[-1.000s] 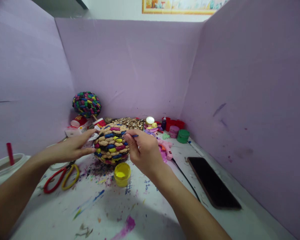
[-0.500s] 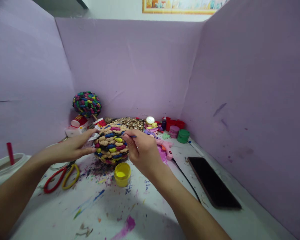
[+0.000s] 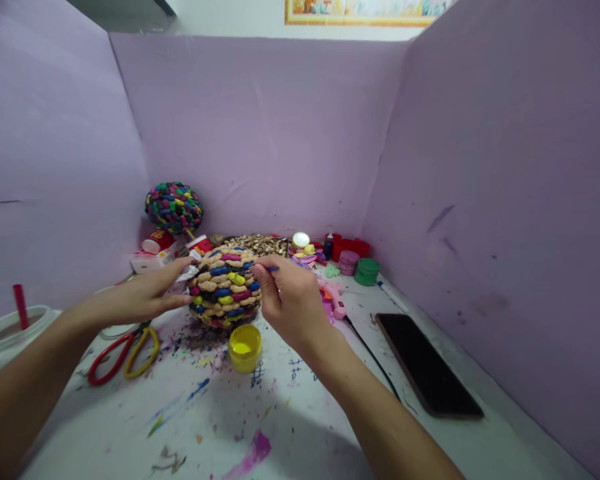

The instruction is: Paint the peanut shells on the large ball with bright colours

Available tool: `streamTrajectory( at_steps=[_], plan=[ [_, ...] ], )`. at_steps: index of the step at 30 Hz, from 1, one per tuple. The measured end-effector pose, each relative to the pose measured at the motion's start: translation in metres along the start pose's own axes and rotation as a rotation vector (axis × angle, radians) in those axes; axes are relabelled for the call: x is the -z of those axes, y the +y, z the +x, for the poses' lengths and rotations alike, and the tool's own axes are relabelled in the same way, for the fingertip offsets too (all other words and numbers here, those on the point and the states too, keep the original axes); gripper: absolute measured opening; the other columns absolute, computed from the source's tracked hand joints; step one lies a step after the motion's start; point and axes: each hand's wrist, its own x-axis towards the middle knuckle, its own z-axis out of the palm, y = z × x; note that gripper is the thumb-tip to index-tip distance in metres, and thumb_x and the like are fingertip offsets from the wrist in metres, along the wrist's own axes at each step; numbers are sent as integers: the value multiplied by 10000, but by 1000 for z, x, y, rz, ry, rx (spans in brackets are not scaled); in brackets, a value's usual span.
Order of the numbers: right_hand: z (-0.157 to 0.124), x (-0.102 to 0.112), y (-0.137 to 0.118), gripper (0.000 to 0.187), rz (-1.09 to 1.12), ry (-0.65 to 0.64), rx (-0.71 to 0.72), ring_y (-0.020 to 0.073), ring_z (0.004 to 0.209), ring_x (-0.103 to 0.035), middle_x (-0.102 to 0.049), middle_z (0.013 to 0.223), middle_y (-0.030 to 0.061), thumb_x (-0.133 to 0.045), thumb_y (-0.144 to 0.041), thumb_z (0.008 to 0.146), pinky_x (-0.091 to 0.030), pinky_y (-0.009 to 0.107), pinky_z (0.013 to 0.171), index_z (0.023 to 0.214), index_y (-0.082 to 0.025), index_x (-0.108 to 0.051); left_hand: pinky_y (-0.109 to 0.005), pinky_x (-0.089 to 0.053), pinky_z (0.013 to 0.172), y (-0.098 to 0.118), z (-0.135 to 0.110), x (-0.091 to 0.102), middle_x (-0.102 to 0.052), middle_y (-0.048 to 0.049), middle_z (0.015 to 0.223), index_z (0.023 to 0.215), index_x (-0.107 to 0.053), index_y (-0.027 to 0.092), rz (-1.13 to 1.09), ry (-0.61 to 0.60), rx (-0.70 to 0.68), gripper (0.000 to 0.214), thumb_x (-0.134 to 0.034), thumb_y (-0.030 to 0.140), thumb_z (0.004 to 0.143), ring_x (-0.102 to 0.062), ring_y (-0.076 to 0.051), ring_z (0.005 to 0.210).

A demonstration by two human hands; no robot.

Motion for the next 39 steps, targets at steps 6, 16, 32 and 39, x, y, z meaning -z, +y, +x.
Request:
streamTrajectory(
  at_steps=[6,16,32,39],
  plan=[
    [1,1,0,175,-20,23,-7,150,624,-653,-701,713,59,-494,-215,893,-503,258,574,779,-164,-618,-430,-300,1093,-2,0,-1,-321,-158,1505,1445,-228,117,5,11,-13,734,-444,478,843,-362,-303,1340],
    [0,2,0,179,-23,25,6,145,614,-642,-690,704,62,-494,-200,895,-498,253,564,769,-153,-612,-432,-301,1092,1,0,0,-327,-180,1496,1425,-257,82,-20,0,4,745,-445,490,831,-347,-314,1346],
    [0,0,-3,165,-25,28,58,136,583,-632,-694,690,56,-513,-178,877,-473,232,530,755,-156,-621,-447,-314,1083,-2,1,-1,-345,-174,1488,1420,-267,106,-33,15,-8,727,-459,486,831,-363,-320,1336],
    [-1,-2,-4,211,-16,-18,48,142,602,-635,-684,675,42,-479,-208,892,-480,242,545,750,-172,-631,-445,-307,1085,-1,1,0,-342,-172,1489,1426,-252,110,-38,10,-5,731,-457,485,834,-362,-312,1335]
  ],
)
